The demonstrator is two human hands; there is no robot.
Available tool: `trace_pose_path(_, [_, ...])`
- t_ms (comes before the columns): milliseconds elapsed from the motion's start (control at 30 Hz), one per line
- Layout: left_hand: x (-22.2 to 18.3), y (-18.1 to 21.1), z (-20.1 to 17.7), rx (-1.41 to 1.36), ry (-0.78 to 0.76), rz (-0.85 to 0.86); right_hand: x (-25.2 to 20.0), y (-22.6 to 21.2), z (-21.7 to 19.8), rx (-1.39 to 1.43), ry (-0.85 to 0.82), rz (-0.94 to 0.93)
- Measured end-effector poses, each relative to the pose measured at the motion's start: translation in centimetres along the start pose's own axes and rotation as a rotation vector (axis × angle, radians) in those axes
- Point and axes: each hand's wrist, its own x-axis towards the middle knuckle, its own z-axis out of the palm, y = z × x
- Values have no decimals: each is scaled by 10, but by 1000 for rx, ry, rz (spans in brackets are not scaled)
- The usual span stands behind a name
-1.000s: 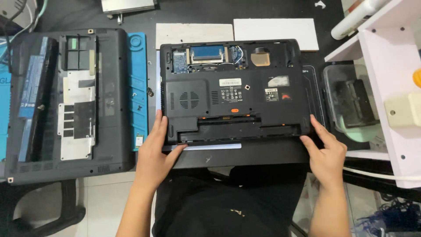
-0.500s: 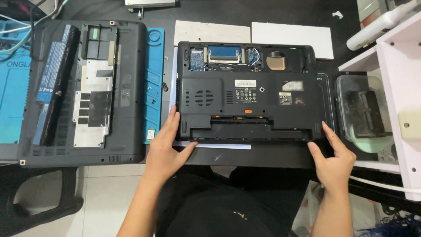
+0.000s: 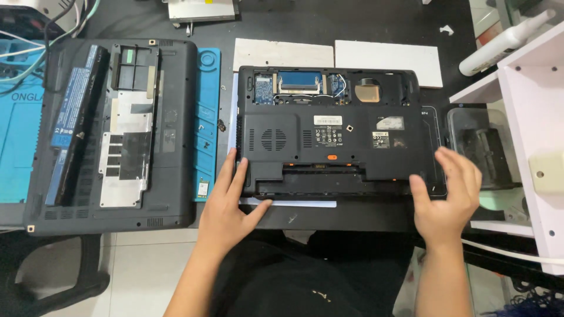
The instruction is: Disassembling a laptop to access internal components.
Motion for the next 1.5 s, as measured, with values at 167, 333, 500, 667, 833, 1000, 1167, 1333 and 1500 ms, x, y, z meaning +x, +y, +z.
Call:
trace_pose_path(167, [13,8,0,103,-25,58,91,16,46,-113,-125,-141])
trace_pose_path(333, [11,5,3,76,-38,18,155,64,113,-214,-229,-246])
trace_pose_path(500, [10,3,3,82,-51,-28,175,95,147,-33,-411,-62])
trace_pose_path(667, [12,3,1,83,-68,-26,176,83,149,-55,-364,-20])
trace_pose_path(833, [12,2,3,88,-76,-20,178,83,149,-103,-361,-54])
trace_pose_path(1000, [11,3,1,99,-90,-40,179,87,154,-180,-424,-29])
trace_pose_path(1167, [10,1,1,102,-61,-9,180,86,153,-226,-433,-29])
trace_pose_path(1333, [10,0,1,76,-54,-18,180,80,147,-208,-443,-46])
trace_pose_path(1500, [9,-1,1,77,-68,-8,180,49,141,-236,-448,-205])
